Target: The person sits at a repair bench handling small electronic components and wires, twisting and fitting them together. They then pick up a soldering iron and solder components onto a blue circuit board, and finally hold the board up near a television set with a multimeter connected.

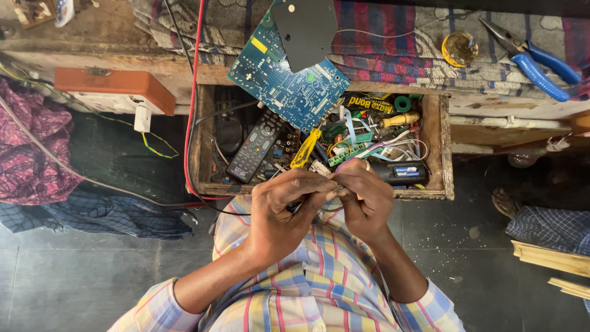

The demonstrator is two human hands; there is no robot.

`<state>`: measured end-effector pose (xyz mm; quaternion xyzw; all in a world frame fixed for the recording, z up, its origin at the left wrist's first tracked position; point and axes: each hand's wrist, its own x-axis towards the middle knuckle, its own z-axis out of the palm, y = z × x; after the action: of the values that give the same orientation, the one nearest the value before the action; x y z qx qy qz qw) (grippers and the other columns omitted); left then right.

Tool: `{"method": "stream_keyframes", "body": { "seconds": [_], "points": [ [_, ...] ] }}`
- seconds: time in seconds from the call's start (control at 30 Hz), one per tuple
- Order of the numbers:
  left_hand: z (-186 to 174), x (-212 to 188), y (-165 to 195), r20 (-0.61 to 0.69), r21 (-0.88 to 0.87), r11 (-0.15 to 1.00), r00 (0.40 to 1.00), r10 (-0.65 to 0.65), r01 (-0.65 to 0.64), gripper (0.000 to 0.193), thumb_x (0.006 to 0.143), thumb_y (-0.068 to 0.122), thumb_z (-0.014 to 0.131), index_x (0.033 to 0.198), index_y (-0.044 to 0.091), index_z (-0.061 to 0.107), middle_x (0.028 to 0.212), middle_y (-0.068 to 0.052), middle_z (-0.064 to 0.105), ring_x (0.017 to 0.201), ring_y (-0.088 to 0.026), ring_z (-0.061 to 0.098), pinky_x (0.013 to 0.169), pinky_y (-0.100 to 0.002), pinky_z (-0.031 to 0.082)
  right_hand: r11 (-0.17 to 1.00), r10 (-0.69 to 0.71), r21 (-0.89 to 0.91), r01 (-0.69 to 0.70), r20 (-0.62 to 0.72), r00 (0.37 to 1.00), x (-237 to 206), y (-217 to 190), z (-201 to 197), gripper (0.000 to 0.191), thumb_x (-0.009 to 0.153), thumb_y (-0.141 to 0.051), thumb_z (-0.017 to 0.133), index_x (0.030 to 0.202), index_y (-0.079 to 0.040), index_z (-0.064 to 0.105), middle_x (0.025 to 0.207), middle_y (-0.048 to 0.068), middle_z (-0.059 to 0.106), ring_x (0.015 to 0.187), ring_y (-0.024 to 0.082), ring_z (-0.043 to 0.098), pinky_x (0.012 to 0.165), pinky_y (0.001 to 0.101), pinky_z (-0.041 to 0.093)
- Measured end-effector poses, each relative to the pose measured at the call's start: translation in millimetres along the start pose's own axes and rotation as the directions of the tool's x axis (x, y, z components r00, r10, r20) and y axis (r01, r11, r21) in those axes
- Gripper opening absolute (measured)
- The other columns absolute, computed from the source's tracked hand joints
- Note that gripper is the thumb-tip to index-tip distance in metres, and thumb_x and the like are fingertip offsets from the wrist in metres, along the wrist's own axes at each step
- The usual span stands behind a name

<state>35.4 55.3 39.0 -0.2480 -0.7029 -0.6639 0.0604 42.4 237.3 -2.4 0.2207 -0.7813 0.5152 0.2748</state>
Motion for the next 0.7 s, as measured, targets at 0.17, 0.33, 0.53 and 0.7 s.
{"method": "stream_keyframes", "body": {
  "seconds": [0.17, 0.33, 0.53, 0.7],
  "points": [
    [6.1, -1.9, 0.1, -0.009, 0.044, 0.998, 0.999, -0.035, 0.036, 0.019, 0.093, -0.006, 0.074, 0.108, 0.005, 0.074, 0.101, -0.009, 0.076, 0.086, -0.013, 0.075, 0.07, -0.024, 0.059, 0.997, 0.076, -0.01, -0.078, -0.095, 0.993, -15.5, 2.2, 4.3, 0.012, 0.1, -0.009, 0.068, 0.101, 0.003, 0.069, 0.083, 0.01, 0.068, 0.075, 0.021, 0.063, 0.071, 0.0312, 0.049],
    [6.4, -5.2, 0.6, 0.0, -0.115, 0.99, 0.997, -0.081, 0.081, 0.017, 0.096, -0.008, 0.07, 0.108, 0.003, 0.074, 0.103, -0.008, 0.074, 0.088, -0.011, 0.072, 0.071, -0.023, 0.057, 0.985, 0.106, 0.151, -0.086, -0.127, 0.986, -29.0, 8.0, 11.1, 0.019, 0.102, -0.017, 0.065, 0.1, 0.002, 0.068, 0.089, 0.01, 0.071, 0.078, 0.018, 0.065, 0.07, 0.0288, 0.05],
    [4.9, -2.6, -1.5, -0.047, -0.251, 0.958, 0.987, -0.153, 0.136, 0.013, 0.098, -0.008, 0.069, 0.107, 0.0, 0.072, 0.103, -0.007, 0.072, 0.087, -0.008, 0.07, 0.072, -0.022, 0.058, 0.911, 0.197, 0.408, -0.059, -0.306, 0.931, -23.3, 14.9, 12.4, 0.017, 0.11, -0.018, 0.069, 0.107, -0.001, 0.066, 0.095, 0.011, 0.068, 0.081, 0.015, 0.059, 0.073, 0.0276, 0.047],
    [0.1, 1.2, -3.0, -0.049, -0.349, 0.9, 0.954, -0.296, 0.261, 0.012, 0.095, -0.006, 0.072, 0.106, -0.003, 0.074, 0.097, -0.006, 0.071, 0.076, -0.004, 0.063, 0.062, -0.02, 0.052, 0.909, 0.336, 0.341, -0.238, -0.264, 0.904, -13.6, 7.5, -10.1, 0.026, 0.109, -0.022, 0.066, 0.121, 0.001, 0.064, 0.104, 0.01, 0.067, 0.081, 0.012, 0.062, 0.07, 0.0256, 0.047]
  ]
}}
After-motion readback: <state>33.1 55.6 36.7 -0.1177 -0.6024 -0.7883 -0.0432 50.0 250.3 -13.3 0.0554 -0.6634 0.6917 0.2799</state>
